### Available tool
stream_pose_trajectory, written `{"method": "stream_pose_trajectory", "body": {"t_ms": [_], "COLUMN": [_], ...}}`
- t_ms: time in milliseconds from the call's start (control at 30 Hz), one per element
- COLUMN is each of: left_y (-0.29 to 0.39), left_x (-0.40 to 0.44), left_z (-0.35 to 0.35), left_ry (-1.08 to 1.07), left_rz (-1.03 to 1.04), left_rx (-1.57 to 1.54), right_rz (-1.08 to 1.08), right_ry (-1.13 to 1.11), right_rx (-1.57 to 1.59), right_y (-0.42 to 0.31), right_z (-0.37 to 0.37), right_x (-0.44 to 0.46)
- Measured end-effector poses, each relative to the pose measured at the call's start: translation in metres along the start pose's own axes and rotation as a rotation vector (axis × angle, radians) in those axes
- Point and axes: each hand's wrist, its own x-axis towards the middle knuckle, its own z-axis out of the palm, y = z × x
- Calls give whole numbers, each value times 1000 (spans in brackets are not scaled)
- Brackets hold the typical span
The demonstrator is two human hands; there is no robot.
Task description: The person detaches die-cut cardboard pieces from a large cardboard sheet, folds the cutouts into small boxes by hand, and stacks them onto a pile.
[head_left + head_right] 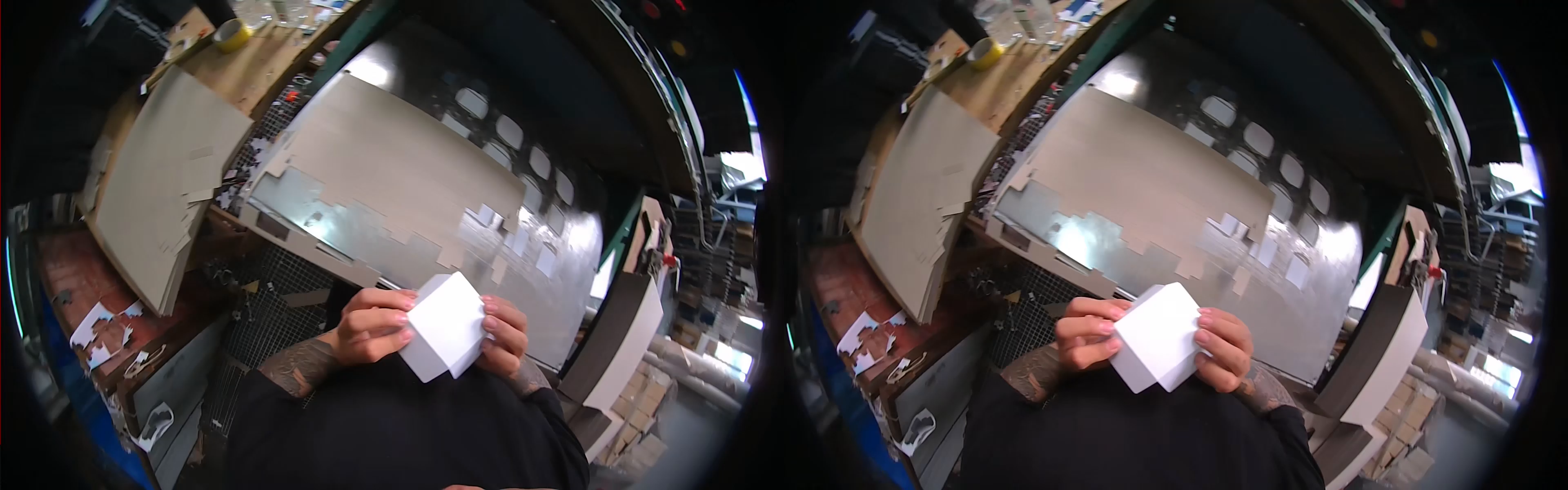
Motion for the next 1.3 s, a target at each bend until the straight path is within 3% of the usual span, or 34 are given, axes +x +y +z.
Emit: {"method": "stream_pose_trajectory", "body": {"t_ms": [167,233,267,333,433,533,567,633,733,800,833,900,967,1067,1167,1300], "left_y": [-9,-13,-12,-31,-63,-98,-122,-132,-109,-114,-128,-118,-126,-142,-175,-166], "left_x": [-3,-10,-15,-35,-44,-98,-153,-186,-114,-84,-79,-17,12,39,30,26], "left_z": [-3,-16,-28,-61,-157,-315,-371,-412,-345,-298,-276,-183,-120,-44,-12,3], "left_ry": [50,42,102,360,799,1134,1028,823,681,562,383,81,-411,-832,-1010,-1064], "left_rz": [-239,-418,-615,-809,-868,-947,-940,-1082,-1111,-773,-537,-594,-471,-392,-470,-482], "left_rx": [42,-6,-49,31,196,483,683,916,1850,1650,1405,931,765,744,861,862], "right_rz": [271,440,524,686,883,1086,1126,1197,1394,1580,1651,1773,1826,1915,1986,1943], "right_ry": [-19,-104,-151,-141,-163,-147,-115,-43,169,313,385,539,571,637,648,601], "right_rx": [-157,-167,-181,-79,-17,-12,7,42,156,201,302,501,595,713,751,724], "right_y": [-4,-3,-2,1,12,19,21,33,51,60,63,68,74,84,94,94], "right_z": [13,18,19,21,14,4,1,-2,-14,-24,-29,-40,-45,-41,-29,-13], "right_x": [-13,-13,-12,-11,-19,-25,-29,-40,-54,-57,-55,-51,-52,-49,-61,-56]}}
